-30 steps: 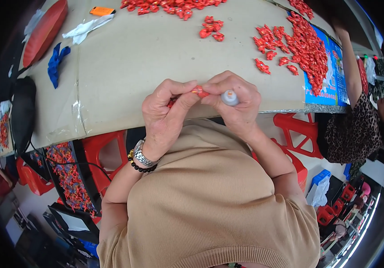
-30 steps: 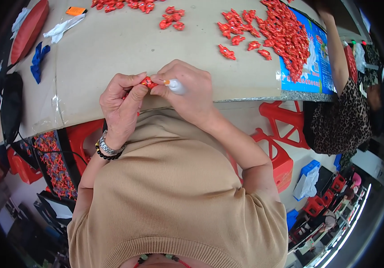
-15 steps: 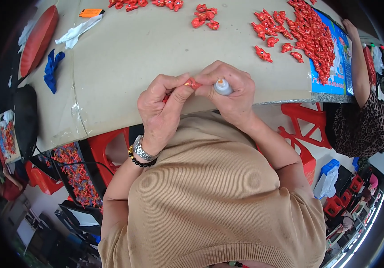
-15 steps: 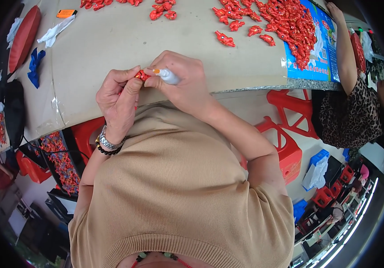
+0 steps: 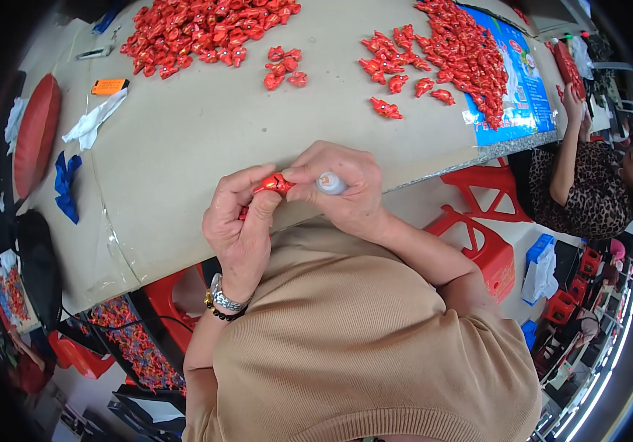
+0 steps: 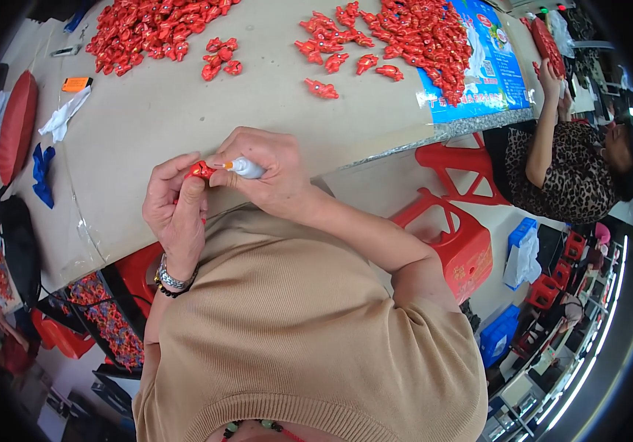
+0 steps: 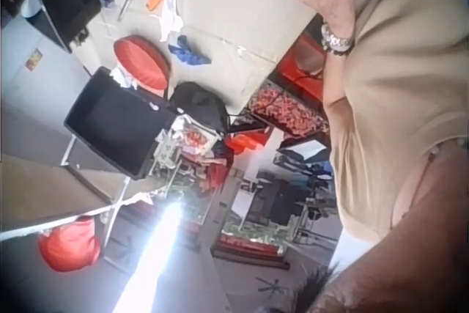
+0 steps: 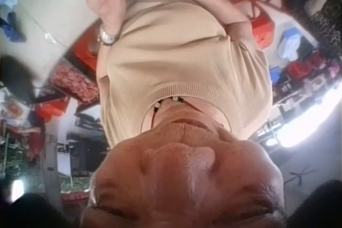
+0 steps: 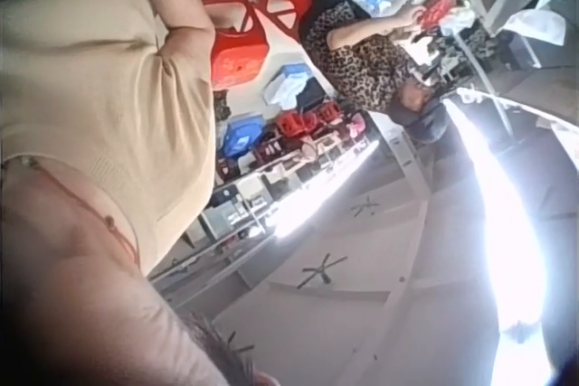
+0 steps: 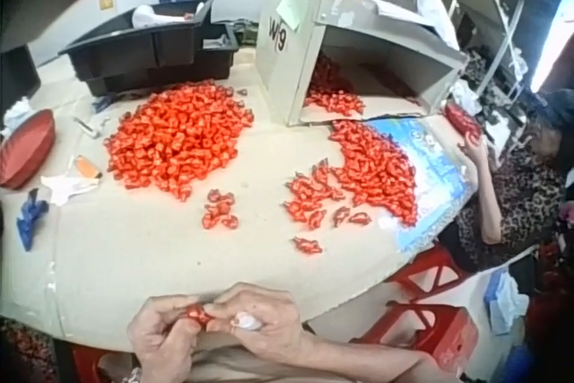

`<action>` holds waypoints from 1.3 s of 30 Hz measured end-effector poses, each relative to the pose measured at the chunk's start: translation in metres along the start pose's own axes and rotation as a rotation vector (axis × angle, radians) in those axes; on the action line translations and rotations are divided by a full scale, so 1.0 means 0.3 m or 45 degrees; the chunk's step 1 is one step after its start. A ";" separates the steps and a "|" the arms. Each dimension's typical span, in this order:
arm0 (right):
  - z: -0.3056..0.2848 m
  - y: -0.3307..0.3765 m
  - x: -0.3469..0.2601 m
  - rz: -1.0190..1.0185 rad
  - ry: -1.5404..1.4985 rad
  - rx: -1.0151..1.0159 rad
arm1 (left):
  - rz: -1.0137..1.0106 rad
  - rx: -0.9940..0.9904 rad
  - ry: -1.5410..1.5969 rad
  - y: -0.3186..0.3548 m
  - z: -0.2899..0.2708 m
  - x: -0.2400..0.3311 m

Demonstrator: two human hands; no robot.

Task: The person glues small red plastic parts together using a glue bottle.

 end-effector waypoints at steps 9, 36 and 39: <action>-0.315 0.013 -0.001 0.292 0.444 0.471 | -0.471 0.036 0.814 -0.015 -0.023 -0.050; -0.370 0.006 0.000 0.372 0.427 0.224 | -0.836 -0.137 1.530 0.064 0.120 -0.094; -0.244 0.007 -0.045 0.308 0.409 0.025 | -0.879 -0.074 1.507 0.071 0.113 -0.101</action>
Point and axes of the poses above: each hand's wrist, its own y-axis away from the middle knuckle, its own z-axis out of the palm, x = y × z, the point moved 10 cm from there along -y, towards the middle knuckle, and after that the axes turned 12 degrees about y, right-handed, at the moved point
